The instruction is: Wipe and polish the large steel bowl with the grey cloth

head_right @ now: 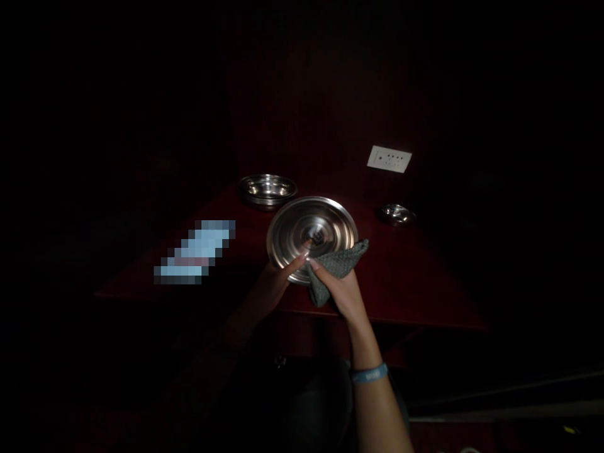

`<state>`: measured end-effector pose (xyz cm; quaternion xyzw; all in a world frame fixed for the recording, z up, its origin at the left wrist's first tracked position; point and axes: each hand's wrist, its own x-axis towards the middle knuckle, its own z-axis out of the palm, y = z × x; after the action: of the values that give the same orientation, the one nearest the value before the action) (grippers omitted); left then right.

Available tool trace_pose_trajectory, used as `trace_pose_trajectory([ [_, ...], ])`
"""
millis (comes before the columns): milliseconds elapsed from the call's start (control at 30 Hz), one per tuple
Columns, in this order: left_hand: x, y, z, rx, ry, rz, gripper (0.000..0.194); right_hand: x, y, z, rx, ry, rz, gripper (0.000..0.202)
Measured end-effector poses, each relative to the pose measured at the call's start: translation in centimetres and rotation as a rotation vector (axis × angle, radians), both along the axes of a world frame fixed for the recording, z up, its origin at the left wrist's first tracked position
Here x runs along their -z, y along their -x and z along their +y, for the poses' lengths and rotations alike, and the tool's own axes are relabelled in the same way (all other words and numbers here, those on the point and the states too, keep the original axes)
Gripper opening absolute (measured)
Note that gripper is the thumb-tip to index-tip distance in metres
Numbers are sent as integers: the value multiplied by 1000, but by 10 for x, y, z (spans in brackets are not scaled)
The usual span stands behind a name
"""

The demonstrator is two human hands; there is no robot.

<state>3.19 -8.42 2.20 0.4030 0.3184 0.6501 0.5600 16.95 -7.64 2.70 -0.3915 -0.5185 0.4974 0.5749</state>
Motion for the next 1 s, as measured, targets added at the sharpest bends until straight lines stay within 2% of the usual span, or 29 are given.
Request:
trace_pose_trajectory([
  [200,-3,-1,-2,-32,28,-11,62,3,-2,1,-83,-90,-166,80],
  [533,-11,-1,-7,-26,21,12,64,5,-4,2,-125,-86,-129,76],
  [767,-10,0,-7,-9,-3,39,60,5,-5,3,-117,-76,-92,72],
  [1000,-9,1,-6,2,2,52,65,2,-5,0,-115,-61,-79,61],
])
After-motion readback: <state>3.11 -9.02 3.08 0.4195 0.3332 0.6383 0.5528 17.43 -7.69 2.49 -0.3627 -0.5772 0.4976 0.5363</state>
